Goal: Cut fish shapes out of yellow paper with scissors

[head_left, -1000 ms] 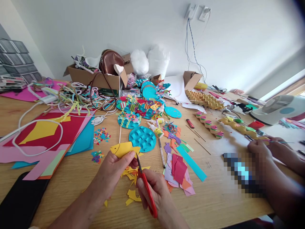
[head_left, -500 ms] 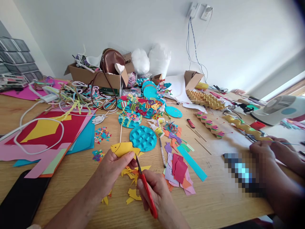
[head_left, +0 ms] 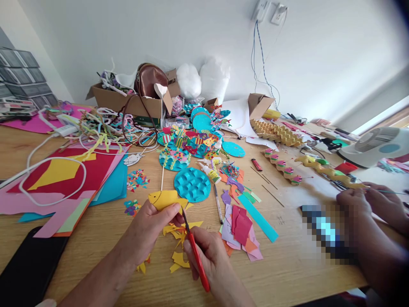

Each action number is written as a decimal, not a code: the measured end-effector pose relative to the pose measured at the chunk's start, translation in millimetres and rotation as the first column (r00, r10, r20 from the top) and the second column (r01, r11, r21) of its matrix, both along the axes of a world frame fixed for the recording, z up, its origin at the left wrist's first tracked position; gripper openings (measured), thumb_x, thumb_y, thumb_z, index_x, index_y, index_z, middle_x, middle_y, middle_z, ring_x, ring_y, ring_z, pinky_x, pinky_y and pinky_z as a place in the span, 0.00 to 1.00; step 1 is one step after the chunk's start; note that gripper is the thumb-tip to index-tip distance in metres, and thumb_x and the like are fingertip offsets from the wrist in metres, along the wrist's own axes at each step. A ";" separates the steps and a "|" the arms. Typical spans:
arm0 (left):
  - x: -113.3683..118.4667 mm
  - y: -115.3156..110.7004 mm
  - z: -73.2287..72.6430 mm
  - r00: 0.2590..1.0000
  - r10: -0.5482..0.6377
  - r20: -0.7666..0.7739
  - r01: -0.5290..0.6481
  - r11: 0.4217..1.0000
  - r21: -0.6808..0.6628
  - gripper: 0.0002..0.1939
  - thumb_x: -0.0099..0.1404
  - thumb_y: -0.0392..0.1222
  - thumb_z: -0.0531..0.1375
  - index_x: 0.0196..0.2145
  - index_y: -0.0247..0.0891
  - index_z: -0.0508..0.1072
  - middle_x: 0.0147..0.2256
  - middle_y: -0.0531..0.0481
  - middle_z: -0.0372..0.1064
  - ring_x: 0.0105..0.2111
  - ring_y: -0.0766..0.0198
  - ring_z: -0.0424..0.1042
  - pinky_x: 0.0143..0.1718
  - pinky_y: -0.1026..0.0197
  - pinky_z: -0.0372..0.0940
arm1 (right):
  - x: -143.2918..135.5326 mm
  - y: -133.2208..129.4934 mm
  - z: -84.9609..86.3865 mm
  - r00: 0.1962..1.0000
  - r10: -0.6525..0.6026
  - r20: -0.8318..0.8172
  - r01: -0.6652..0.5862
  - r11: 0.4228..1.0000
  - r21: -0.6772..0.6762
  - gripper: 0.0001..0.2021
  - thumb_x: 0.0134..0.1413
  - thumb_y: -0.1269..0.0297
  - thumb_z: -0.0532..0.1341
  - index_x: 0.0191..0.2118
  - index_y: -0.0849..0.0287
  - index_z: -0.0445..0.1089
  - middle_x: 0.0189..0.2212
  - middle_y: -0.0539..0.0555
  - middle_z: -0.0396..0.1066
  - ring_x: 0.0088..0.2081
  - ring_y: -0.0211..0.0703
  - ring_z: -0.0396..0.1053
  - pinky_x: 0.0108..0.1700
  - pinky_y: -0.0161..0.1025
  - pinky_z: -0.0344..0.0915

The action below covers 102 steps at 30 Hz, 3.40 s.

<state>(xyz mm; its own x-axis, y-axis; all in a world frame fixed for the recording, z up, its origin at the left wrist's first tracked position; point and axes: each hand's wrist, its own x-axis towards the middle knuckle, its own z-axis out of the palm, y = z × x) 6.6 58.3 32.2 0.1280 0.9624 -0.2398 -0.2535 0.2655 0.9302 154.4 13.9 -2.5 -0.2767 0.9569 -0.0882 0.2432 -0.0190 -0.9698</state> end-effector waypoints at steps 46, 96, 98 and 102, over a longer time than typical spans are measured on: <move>-19.7 8.1 8.8 0.938 -0.157 -0.308 0.227 0.952 0.206 0.09 0.59 0.46 0.58 0.36 0.41 0.74 0.34 0.51 0.72 0.36 0.60 0.70 0.38 0.62 0.65 | 20.5 40.0 42.1 0.993 -0.112 0.048 0.103 0.982 0.160 0.04 0.48 0.70 0.59 0.30 0.58 0.62 0.24 0.46 0.61 0.26 0.36 0.59 0.26 0.33 0.54; -4.6 7.5 10.3 0.912 -0.220 -0.348 0.288 0.944 0.160 0.08 0.58 0.45 0.56 0.26 0.39 0.66 0.23 0.57 0.58 0.25 0.66 0.57 0.27 0.65 0.54 | 13.9 12.6 14.5 0.986 0.079 -0.150 -0.106 0.977 -0.183 0.21 0.52 0.47 0.59 0.22 0.58 0.58 0.16 0.45 0.58 0.18 0.33 0.56 0.19 0.29 0.53; -4.4 6.1 9.6 0.911 -0.226 -0.346 0.292 0.944 0.151 0.08 0.58 0.45 0.56 0.26 0.39 0.66 0.23 0.57 0.59 0.25 0.66 0.58 0.27 0.65 0.54 | 11.6 12.3 13.1 0.982 0.065 -0.179 -0.100 0.976 -0.191 0.21 0.51 0.45 0.59 0.22 0.58 0.58 0.15 0.45 0.58 0.17 0.32 0.55 0.19 0.29 0.52; -3.7 5.0 7.0 0.911 -0.233 -0.341 0.291 0.948 0.128 0.08 0.59 0.45 0.56 0.26 0.39 0.65 0.23 0.57 0.57 0.24 0.67 0.56 0.26 0.65 0.53 | 9.5 11.4 9.8 0.982 0.045 -0.183 -0.080 0.978 -0.191 0.22 0.52 0.45 0.59 0.21 0.58 0.57 0.15 0.45 0.58 0.16 0.31 0.55 0.18 0.28 0.52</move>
